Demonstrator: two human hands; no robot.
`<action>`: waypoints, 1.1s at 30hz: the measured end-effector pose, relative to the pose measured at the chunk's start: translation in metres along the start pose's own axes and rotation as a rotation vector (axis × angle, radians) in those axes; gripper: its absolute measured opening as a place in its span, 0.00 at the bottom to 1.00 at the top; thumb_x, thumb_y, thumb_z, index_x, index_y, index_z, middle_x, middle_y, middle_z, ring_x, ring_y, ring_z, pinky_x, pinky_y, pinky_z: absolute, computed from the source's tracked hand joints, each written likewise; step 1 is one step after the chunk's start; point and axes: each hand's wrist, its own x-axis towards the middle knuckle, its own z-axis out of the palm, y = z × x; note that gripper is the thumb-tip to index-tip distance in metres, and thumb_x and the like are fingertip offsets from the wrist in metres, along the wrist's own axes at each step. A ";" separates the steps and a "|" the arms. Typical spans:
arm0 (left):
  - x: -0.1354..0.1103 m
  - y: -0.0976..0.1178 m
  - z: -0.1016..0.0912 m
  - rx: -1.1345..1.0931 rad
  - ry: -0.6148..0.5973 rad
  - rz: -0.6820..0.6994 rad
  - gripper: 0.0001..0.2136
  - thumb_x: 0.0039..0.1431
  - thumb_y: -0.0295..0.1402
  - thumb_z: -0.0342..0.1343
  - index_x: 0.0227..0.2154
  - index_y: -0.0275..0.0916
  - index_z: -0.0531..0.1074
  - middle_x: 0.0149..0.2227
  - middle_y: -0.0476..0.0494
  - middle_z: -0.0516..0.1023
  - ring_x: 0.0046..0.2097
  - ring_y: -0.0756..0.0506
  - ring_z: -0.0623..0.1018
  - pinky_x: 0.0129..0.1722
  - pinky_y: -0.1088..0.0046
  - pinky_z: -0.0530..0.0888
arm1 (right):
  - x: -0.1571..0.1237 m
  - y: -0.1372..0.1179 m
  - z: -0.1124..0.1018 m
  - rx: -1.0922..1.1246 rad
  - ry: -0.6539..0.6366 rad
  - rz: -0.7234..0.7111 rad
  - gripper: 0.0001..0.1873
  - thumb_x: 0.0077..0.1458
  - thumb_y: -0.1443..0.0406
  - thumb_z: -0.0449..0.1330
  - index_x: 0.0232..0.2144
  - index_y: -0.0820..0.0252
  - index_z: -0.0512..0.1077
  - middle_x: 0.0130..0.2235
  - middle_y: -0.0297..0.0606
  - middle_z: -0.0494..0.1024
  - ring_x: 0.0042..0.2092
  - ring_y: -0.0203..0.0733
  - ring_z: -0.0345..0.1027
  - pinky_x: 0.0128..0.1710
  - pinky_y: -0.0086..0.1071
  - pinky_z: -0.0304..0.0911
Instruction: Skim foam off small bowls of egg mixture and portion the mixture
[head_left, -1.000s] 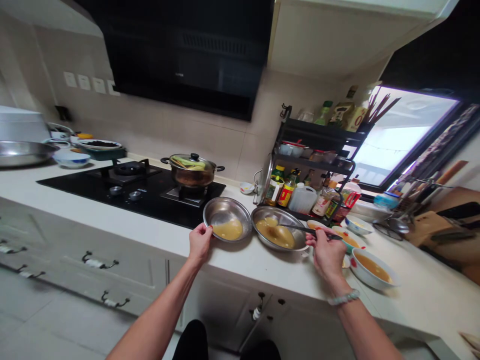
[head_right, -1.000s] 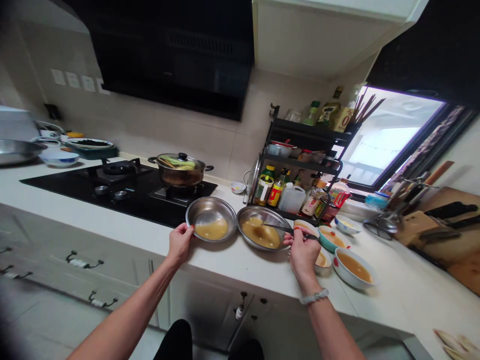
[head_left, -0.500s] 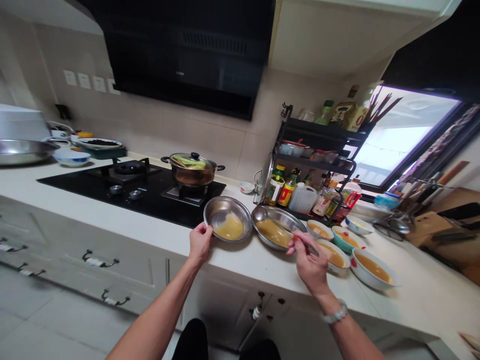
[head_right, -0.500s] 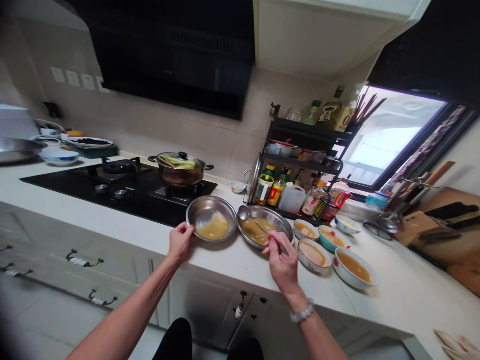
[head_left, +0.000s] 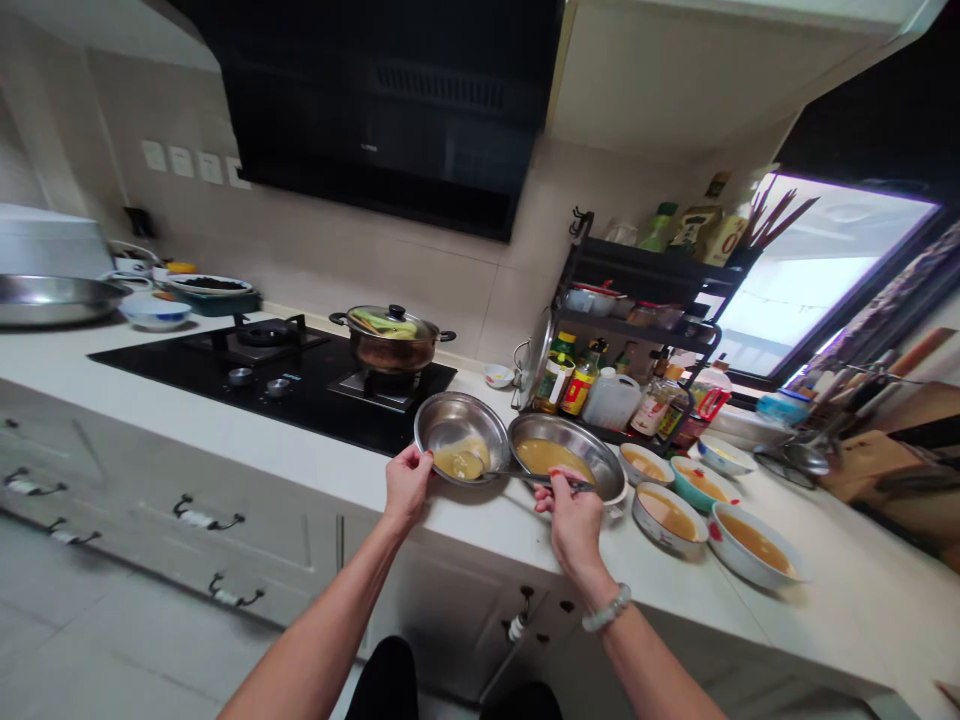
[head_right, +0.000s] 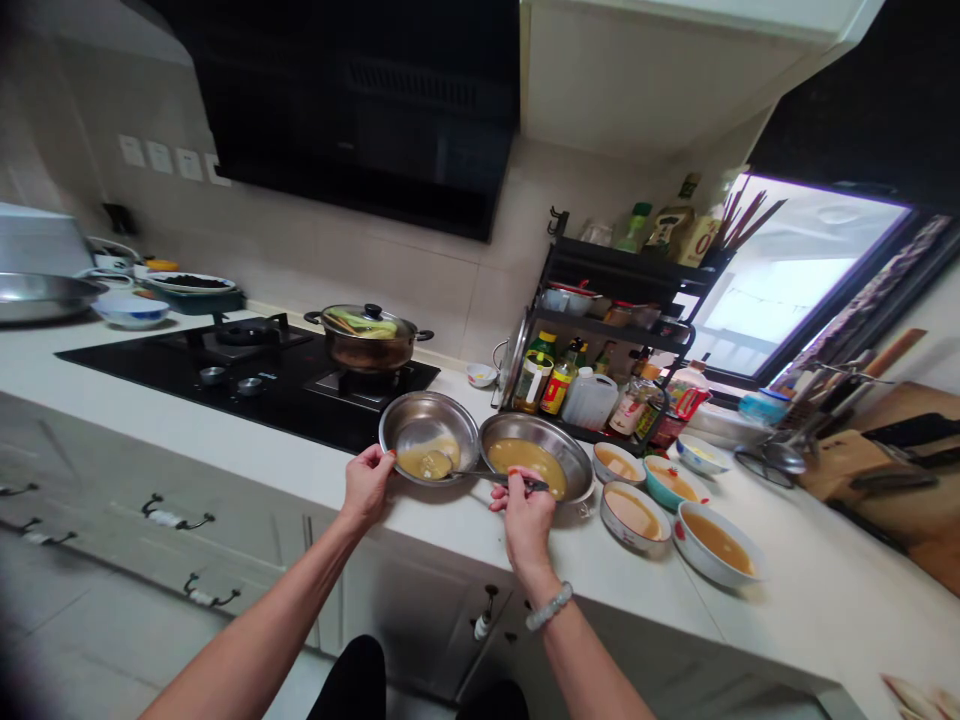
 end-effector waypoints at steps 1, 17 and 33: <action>0.000 0.000 0.000 0.003 0.004 0.000 0.11 0.44 0.34 0.55 0.14 0.39 0.59 0.14 0.56 0.63 0.20 0.54 0.62 0.22 0.79 0.61 | 0.002 -0.001 0.001 0.029 0.026 0.023 0.21 0.44 0.51 0.64 0.31 0.62 0.67 0.17 0.31 0.72 0.18 0.38 0.67 0.15 0.27 0.62; 0.000 0.003 0.000 -0.013 0.001 -0.001 0.11 0.42 0.34 0.55 0.13 0.40 0.59 0.14 0.56 0.63 0.20 0.54 0.62 0.22 0.79 0.61 | 0.022 -0.031 -0.019 0.159 0.113 0.032 0.15 0.38 0.61 0.65 0.29 0.62 0.67 0.19 0.31 0.72 0.20 0.36 0.68 0.15 0.25 0.62; 0.002 -0.003 -0.001 -0.017 -0.011 0.008 0.11 0.44 0.33 0.55 0.13 0.39 0.59 0.14 0.57 0.63 0.20 0.54 0.62 0.22 0.80 0.60 | 0.044 -0.030 -0.087 -0.455 0.045 -0.476 0.14 0.53 0.57 0.56 0.35 0.62 0.71 0.24 0.36 0.74 0.21 0.39 0.68 0.22 0.33 0.67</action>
